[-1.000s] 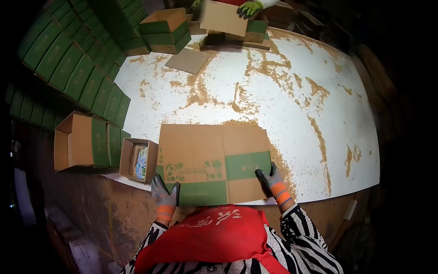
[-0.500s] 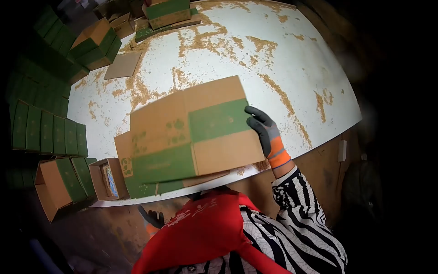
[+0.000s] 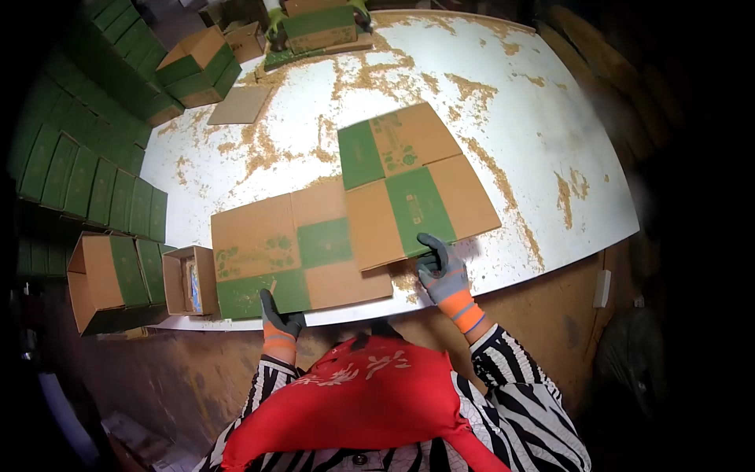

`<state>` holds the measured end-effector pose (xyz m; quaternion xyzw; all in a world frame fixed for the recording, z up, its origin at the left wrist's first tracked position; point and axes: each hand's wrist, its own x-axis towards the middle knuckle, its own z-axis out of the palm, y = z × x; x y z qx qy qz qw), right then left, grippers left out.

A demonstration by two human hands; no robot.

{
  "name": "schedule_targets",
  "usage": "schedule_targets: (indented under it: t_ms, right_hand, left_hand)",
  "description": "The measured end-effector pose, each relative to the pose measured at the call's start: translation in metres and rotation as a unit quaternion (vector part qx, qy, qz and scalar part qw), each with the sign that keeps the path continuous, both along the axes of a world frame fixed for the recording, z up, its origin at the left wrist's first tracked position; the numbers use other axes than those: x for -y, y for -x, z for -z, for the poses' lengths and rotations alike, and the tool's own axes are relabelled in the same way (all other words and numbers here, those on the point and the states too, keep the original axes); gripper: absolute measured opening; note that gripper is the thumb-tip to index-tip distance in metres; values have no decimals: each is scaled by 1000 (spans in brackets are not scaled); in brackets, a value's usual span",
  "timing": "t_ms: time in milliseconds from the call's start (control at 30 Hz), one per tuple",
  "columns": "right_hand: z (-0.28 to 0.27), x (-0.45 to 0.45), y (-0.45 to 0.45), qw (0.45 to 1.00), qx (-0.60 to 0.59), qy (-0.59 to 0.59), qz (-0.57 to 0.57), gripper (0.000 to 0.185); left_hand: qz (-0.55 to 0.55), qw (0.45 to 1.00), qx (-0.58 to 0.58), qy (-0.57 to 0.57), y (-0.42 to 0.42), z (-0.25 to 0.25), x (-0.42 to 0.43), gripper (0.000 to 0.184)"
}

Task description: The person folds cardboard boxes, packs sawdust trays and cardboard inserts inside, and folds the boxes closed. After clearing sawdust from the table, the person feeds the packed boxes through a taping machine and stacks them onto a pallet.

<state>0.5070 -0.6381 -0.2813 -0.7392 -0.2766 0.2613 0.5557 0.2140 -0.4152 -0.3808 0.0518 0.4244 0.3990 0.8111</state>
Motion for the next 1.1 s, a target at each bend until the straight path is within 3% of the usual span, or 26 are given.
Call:
schedule_targets:
  t_ms: [100, 133, 200, 300, 367, 433, 467, 500, 567, 633, 667, 700, 767, 800, 833, 900, 933, 967, 1067, 1100]
  right_hand:
    - [-7, -13, 9, 987, 144, 9, 66, 59]
    - [0, -13, 6, 987, 137, 1, 87, 58]
    - [14, -14, 1, 978, 170, -17, 120, 53]
    - [24, -7, -18, 966, 219, 100, 91, 47]
    - [3, -2, -24, 900, 379, 200, 81, 37]
    - [-1, 6, -48, 826, 499, 256, 56, 35]
    - [-27, 3, -55, 824, 480, 297, 54, 33]
    - [-41, 5, -69, 791, 565, 231, 30, 31]
    - [-52, -10, -103, 777, 624, -2, 89, 26]
    - [-76, -24, -137, 824, 558, -19, 96, 22]
    - [-85, -29, -152, 863, 492, -11, 114, 22]
    - [-85, -34, -173, 908, 394, -41, 135, 26]
    - [-93, -46, -193, 935, 339, 1, 104, 36]
    - [-80, -45, -207, 912, 401, 50, 70, 40]
    - [-39, -32, -250, 885, 401, 235, 12, 38]
    - [-21, -35, -266, 934, 284, 201, 77, 40]
    - [10, -41, -292, 991, 91, -37, 89, 32]
    - [-14, -58, -278, 994, 6, -49, 94, 34]
    - [-22, -117, -259, 978, 128, -157, -55, 43]
    - [-8, -144, -261, 957, 217, -167, -96, 43]
  left_hand:
    - [-66, 998, 14, -4, -2, 12, -6, 47]
    - [-41, 996, 35, -72, -4, 4, -5, 46]
    - [-62, 995, 35, -64, -8, 16, -16, 44]
    - [-51, 996, 42, -60, -19, 37, -23, 37]
    - [-24, 998, 55, -25, -26, 36, -26, 35]
    - [11, 1000, -22, 14, -25, 29, -18, 33]
    - [19, 997, -72, 37, -27, 23, -15, 33]
    - [26, 991, -119, 58, -32, 17, -15, 34]
    - [17, 992, -116, 55, -39, 12, -9, 30]
    - [7, 992, -113, 55, -47, 17, -4, 22]
    - [-11, 994, -102, 43, -48, 14, 0, 28]
    - [-30, 995, -95, 29, -53, 12, -1, 29]
    - [-70, 994, -84, 2, -58, 15, 3, 33]
    - [-56, 991, -109, -50, -56, 19, 7, 37]
    - [-45, 985, -135, -101, -54, 24, 11, 42]
    - [-67, 993, -98, 7, -58, 14, 4, 48]
    - [-33, 985, -147, -87, -55, 26, 11, 45]
    - [-11, 964, -199, -177, -53, 34, 18, 43]
    - [-14, 968, -217, -122, -58, 27, 16, 46]
    - [-18, 972, -217, -91, -62, 21, 14, 48]
